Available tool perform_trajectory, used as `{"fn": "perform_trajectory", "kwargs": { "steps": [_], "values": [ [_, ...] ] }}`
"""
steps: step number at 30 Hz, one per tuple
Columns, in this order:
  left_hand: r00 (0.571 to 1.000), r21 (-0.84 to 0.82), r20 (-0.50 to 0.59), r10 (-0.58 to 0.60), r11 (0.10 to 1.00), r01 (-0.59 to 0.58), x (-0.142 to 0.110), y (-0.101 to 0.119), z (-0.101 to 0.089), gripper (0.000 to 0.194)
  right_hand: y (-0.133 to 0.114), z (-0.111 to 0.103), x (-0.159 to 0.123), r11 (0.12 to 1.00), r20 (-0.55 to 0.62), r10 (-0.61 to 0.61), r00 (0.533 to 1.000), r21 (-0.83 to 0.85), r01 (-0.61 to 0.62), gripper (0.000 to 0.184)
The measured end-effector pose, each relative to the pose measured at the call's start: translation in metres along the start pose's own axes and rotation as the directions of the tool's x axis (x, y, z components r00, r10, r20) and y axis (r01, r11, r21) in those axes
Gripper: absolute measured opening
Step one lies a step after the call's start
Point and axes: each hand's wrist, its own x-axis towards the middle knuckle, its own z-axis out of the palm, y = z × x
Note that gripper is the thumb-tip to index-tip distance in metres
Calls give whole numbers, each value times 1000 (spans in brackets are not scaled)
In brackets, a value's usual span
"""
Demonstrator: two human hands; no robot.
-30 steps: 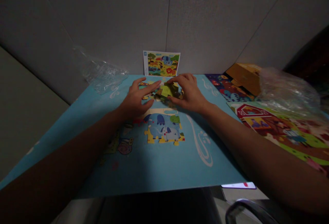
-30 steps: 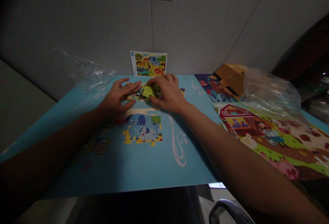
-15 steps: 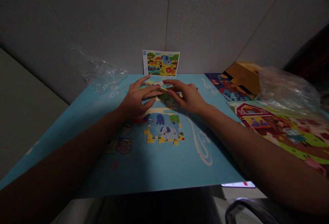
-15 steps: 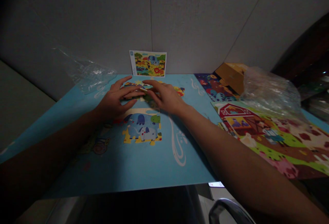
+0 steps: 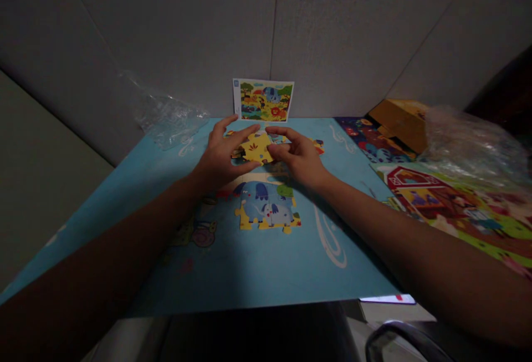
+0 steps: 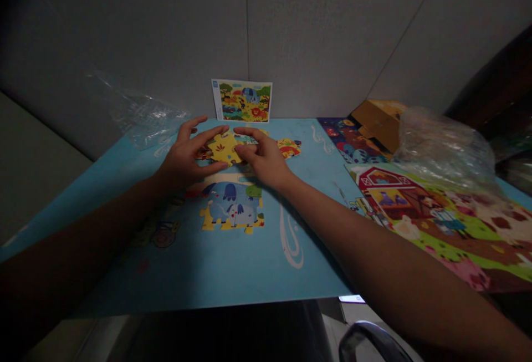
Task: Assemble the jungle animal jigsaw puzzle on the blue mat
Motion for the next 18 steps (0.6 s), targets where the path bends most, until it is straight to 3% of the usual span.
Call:
{"fn": "perform_trajectory", "kwargs": {
  "steps": [6, 13, 18],
  "values": [
    [995, 18, 27, 92, 996, -92, 2, -2, 1, 89, -1, 1, -1, 1000, -27, 29, 999, 0, -29, 53],
    [991, 52, -13, 130, 990, -129, 1, 1, 0, 75, -2, 2, -1, 997, -4, 52, 999, 59, -51, 50],
    [991, 63, 1, 132, 989, -132, 1, 2, -2, 72, -5, -5, 1, 998, -64, 32, 997, 61, -28, 44]
  ]
}}
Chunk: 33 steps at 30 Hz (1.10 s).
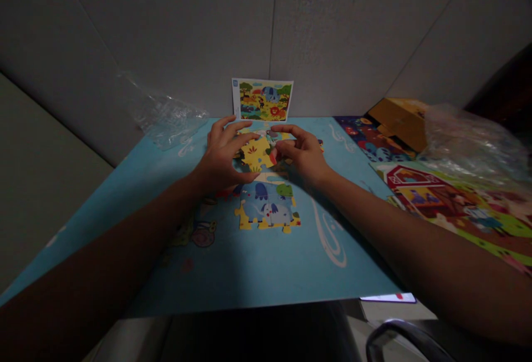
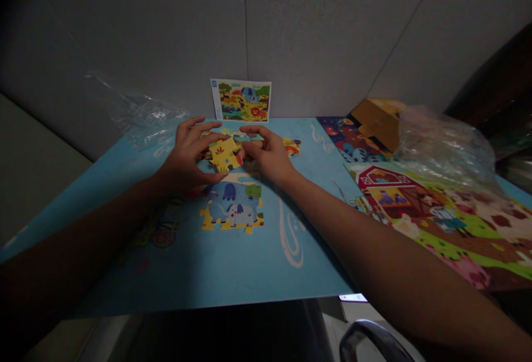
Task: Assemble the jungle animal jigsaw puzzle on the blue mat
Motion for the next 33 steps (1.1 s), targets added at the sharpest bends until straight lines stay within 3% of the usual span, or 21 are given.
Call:
{"fn": "perform_trajectory", "kwargs": {
  "steps": [7, 11, 15, 16, 18, 21, 23, 25, 27, 33],
  "values": [
    [1000, 5, 10, 20, 1000, -20, -1, -1, 1, 72, -2, -10, 5, 997, -29, -10, 1000, -71, 8, 42],
    [996, -18, -7, 89, 996, -89, -2, 0, 2, 73, -6, -5, 2, 989, 161, 43, 986, -149, -19, 50],
    [988, -85, 9, 157, 984, -156, -3, 1, 3, 84, -20, -18, 2, 945, 346, 159, 924, -323, -42, 54],
    [986, -99, 15, 169, 981, -166, -3, 1, 3, 88, -25, -26, 2, 917, 392, 229, 891, -395, -62, 53],
    [980, -125, 15, 199, 973, -195, -4, 0, 5, 86, -33, -43, 3, 828, 489, 434, 757, -548, -120, 52],
    [964, -167, 40, 263, 953, -253, -6, -1, 6, 62, -40, -62, 3, 651, 526, 730, 436, -729, -211, 54],
    [952, -200, 84, 293, 941, -272, -7, -1, 6, 44, -42, -67, 2, 568, 505, 816, 280, -789, -233, 58],
    [943, -224, 139, 304, 937, -269, -8, 0, 5, 35, -43, -67, 1, 540, 496, 839, 224, -810, -230, 60],
    [938, -242, 164, 305, 934, -261, -8, 2, 3, 33, -44, -65, 0, 537, 502, 842, 198, -815, -219, 62],
    [899, -324, 255, 356, 908, -267, -11, 19, 3, 30, -45, -67, 1, 516, 489, 855, 170, -834, -196, 62]
  ]
}}
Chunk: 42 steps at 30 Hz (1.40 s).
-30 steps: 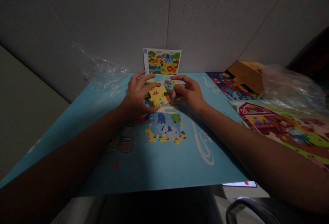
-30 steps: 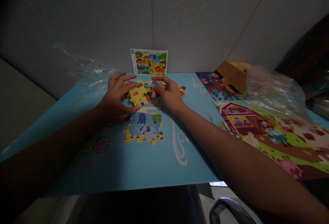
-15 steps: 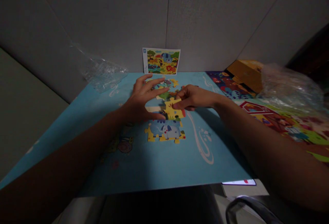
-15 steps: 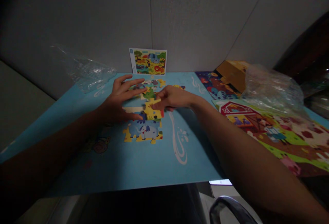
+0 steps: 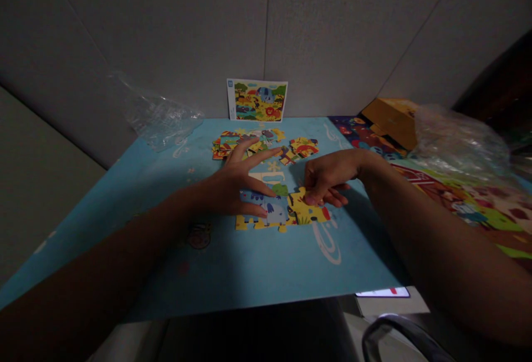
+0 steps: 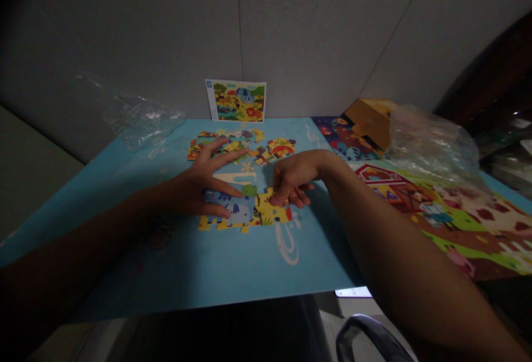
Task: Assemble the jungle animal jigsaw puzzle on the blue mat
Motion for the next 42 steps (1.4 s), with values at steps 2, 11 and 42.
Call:
{"fn": "perform_trajectory", "kwargs": {
  "steps": [2, 11, 42],
  "values": [
    [999, -41, 31, 23, 999, -22, 1, 6, 4, 30, 1, -1, 0, 1000, 2, 17, 1000, -8, -17, 61],
    [943, -282, 325, 74, 959, 22, 8, 15, 7, 41, -2, 1, 6, 997, -27, 58, 998, -39, -59, 59],
    [949, -244, 304, 84, 970, -7, 6, 11, 10, 38, 26, -25, 31, 973, -998, 45, 42, 53, 225, 58]
  ]
}}
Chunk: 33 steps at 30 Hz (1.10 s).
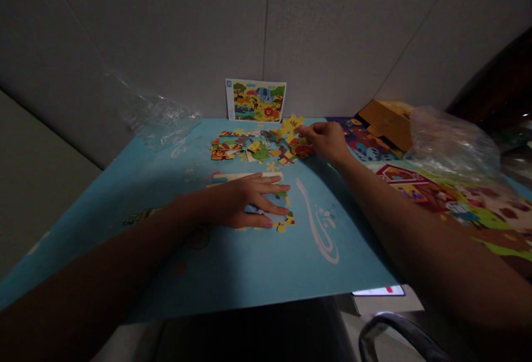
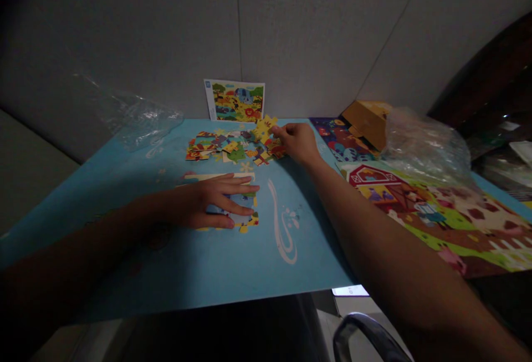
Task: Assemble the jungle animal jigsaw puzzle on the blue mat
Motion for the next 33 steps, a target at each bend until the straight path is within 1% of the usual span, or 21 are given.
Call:
{"fn": "perform_trajectory", "kwargs": {
  "steps": [2, 3, 4, 6, 8, 10, 12, 14, 16, 19, 21, 23, 25, 26, 28, 29, 30, 31, 33],
  "values": [
    [1000, 1, 3, -2, 1000, 2, 0, 2, -1, 37, -2, 4, -2, 983, 63, -50, 997, -171, 60, 61],
    [1000, 2, 4, -3, 1000, 3, 0, 3, -2, 37, -3, 4, -3, 962, 71, -73, 995, -260, 90, 60],
    [1000, 2, 6, -3, 1000, 3, 0, 3, -2, 36, -4, 4, -4, 932, 60, -88, 994, -347, 103, 60],
    [1000, 7, 5, 0, 1000, 0, 0, 3, -2, 37, -6, 2, -7, 867, 28, -62, 998, -494, 68, 64],
    [1000, 18, -17, -4, 1000, 4, -1, 1, -2, 44, -5, 0, -8, 829, 56, 17, 998, -560, 17, 70],
    [998, 28, -58, -31, 999, 33, -2, -1, -1, 60, -3, -1, -8, 839, 116, 73, 991, -544, 2, 73],
    [990, 25, -111, -83, 996, 86, -4, -5, -1, 80, 0, -2, -6, 867, 131, 65, 989, -498, 9, 73],
    [981, 14, -154, -118, 992, 122, -6, -7, -1, 91, 2, -3, -3, 894, 87, 31, 996, -449, 11, 70],
    [977, 10, -169, -131, 991, 135, -7, -10, -1, 89, 4, -6, 1, 932, 23, 24, 999, -363, -14, 64],
    [976, 15, -156, -153, 987, 157, -9, -12, -1, 80, 7, -12, 7, 986, -46, 89, 995, -137, -94, 49],
    [975, 13, -146, -168, 985, 172, -9, -13, -1, 77, 10, -17, 11, 989, -96, 148, 984, -4, -149, 41],
    [975, 6, -143, -173, 984, 175, -8, -12, -2, 77, 12, -20, 13, 980, -153, 194, 969, 80, -183, 35],
    [975, -2, -149, -167, 986, 169, -8, -11, -2, 83, 10, -21, 13, 969, -174, 226, 959, 146, -202, 32],
    [973, -7, -154, -169, 985, 170, -8, -10, -2, 89, 8, -19, 12, 961, -165, 233, 958, 187, -202, 30],
    [963, -12, -179, -204, 979, 205, -7, -9, -1, 104, 0, -12, 6, 935, -106, 235, 966, 295, -195, 32],
    [952, -11, -200, -232, 972, 235, -7, -8, -1, 111, -6, -7, 2, 914, -68, 224, 972, 360, -186, 34],
    [939, -8, -224, -262, 964, 267, -7, -8, 0, 116, -12, 0, -3, 887, -6, 209, 978, 421, -187, 37],
    [927, -4, -244, -285, 956, 293, -7, -8, 0, 118, -19, 7, -9, 862, 41, 196, 980, 469, -192, 40],
    [915, 5, -265, -305, 948, 318, -7, -9, 0, 118, -31, 18, -19, 836, 161, 105, 981, 520, -175, 43]
  ]
}}
